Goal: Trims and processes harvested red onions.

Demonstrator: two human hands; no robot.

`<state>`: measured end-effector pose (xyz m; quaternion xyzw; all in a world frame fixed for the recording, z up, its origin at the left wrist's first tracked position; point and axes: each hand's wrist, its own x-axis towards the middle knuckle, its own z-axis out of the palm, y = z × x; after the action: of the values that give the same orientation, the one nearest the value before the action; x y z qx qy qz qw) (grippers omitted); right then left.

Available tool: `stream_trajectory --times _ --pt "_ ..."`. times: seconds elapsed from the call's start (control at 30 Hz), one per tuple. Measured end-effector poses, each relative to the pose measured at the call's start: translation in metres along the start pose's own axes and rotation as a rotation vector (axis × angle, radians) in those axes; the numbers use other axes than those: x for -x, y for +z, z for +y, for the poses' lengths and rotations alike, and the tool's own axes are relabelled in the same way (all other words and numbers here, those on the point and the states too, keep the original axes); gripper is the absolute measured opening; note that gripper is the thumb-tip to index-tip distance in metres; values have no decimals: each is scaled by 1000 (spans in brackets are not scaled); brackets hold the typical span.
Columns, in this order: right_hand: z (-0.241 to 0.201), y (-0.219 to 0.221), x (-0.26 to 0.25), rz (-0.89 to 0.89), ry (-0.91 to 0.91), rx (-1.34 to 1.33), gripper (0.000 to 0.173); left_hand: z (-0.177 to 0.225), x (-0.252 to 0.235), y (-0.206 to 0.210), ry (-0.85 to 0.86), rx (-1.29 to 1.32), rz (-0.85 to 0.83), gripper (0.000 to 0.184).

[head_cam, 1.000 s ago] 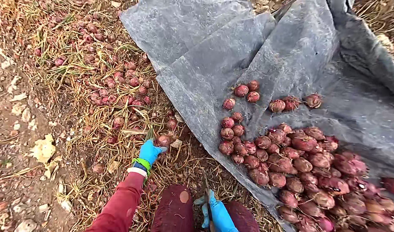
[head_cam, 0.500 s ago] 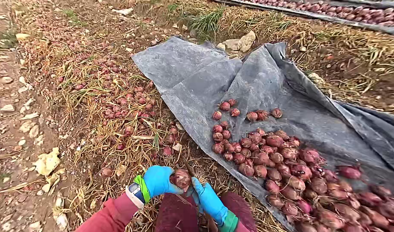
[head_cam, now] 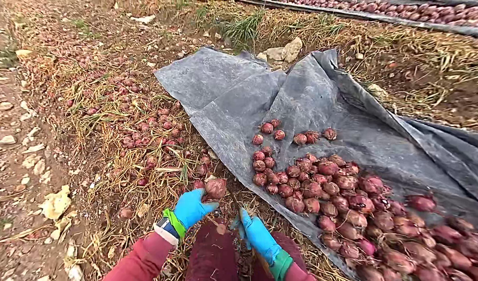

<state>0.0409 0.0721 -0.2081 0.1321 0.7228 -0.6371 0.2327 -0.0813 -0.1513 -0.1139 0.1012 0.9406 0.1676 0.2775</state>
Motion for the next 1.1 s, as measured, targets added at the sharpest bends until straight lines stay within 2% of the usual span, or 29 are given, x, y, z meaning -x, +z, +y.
stream_trajectory --times 0.07,0.13,0.2,0.3,0.4,0.5,0.57,0.63,0.7,0.73,0.83,0.87,0.93,1.0,1.1 --pt "10 -1 -8 -153 44 133 83 26 7 14 168 -135 -256 49" --pt "3 -10 -17 -161 8 141 85 47 -4 28 299 -239 -409 47" --pt "2 -27 -30 -17 -58 -5 88 50 -42 21 187 -227 -322 43" --pt "9 -56 -54 229 -52 -316 93 15 -149 6 -92 -144 30 39" --pt "30 -70 -58 238 46 -321 96 -24 -261 13 -306 -119 208 51" --pt "52 -58 -48 136 174 -303 100 -45 -330 38 -411 -109 102 73" --pt "61 -50 -45 95 243 -310 98 -49 -358 48 -451 -149 9 70" --pt "66 -45 -47 88 288 -346 98 -57 -375 47 -422 -231 -31 67" --pt "69 -40 -55 73 332 -405 100 -66 -372 39 -301 -298 -20 71" --pt "69 -38 -62 67 357 -440 102 -65 -360 33 -223 -252 12 76" --pt "63 -30 -85 42 389 -501 98 -38 -274 25 5 216 69 86" --pt "58 -27 -92 12 360 -497 93 -31 -242 26 41 314 33 88" --pt "42 -21 -101 -47 223 -467 84 -19 -184 29 54 341 -133 86" --pt "23 -16 -102 -57 80 -426 82 -6 -136 29 70 220 -353 71" --pt "2 -10 -88 -22 -10 -247 90 -4 -86 24 166 9 -484 50"
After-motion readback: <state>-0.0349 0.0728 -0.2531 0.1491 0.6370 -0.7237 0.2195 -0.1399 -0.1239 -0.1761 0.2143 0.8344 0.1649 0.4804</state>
